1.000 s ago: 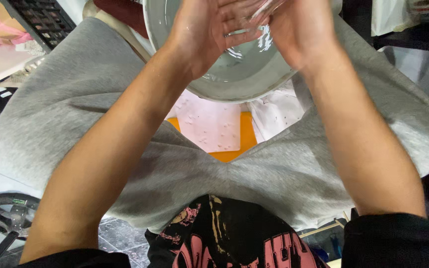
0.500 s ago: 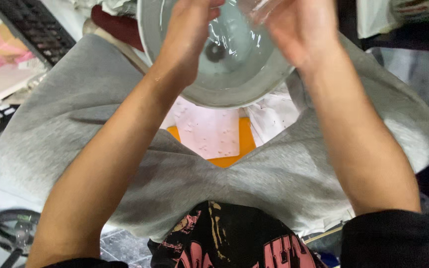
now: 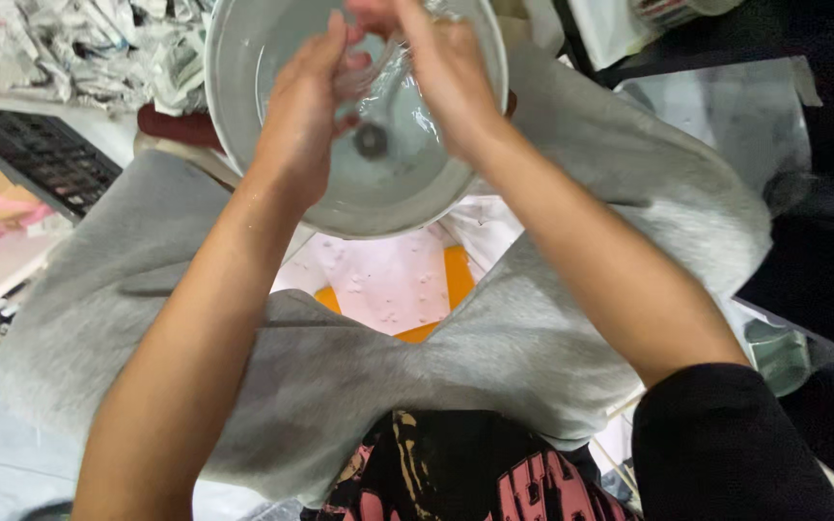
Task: The person washes multiple small glass cups and mugs by hand in a white bucket of water placed on their lap. They rinse each item individually, then place the cleaned pieces on a nearby shelf.
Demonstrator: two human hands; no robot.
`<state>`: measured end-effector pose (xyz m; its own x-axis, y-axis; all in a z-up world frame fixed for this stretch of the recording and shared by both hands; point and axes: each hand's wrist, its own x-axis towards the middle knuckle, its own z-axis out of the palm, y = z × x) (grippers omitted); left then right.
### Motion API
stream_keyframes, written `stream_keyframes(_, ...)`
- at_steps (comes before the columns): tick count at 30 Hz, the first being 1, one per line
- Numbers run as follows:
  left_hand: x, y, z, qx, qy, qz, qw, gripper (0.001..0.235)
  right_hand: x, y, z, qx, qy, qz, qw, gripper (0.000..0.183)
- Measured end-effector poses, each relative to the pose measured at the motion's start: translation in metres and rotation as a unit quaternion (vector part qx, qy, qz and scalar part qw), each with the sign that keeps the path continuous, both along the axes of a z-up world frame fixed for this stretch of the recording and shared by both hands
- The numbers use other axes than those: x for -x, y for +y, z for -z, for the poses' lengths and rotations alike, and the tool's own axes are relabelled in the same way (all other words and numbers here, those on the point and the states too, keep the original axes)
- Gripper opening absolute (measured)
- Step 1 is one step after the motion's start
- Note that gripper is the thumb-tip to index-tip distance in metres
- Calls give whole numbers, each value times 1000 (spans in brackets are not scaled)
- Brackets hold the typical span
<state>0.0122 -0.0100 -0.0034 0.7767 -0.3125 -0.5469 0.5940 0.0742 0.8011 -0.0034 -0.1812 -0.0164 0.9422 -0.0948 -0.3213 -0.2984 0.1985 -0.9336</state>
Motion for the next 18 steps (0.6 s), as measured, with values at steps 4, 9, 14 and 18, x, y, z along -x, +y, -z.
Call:
stream_keyframes(4, 2, -8, -13, 136, 139, 72, 978, 61, 9, 11, -29, 41, -85, -37, 995, 48)
stream_keyframes(9, -3, -10, -26, 135, 11, -37, 990, 42, 10, 3, -56, 24, -62, -36, 997, 44)
stream_keyframes(14, -15, -3, -43, 22, -251, -83, 964, 56, 6, -6, -64, 27, -75, -11, 997, 51)
stream_keyframes(18, -9, 1, -47, -72, -376, -49, 923, 69, 15, -2, -59, 333, -308, -97, 886, 38)
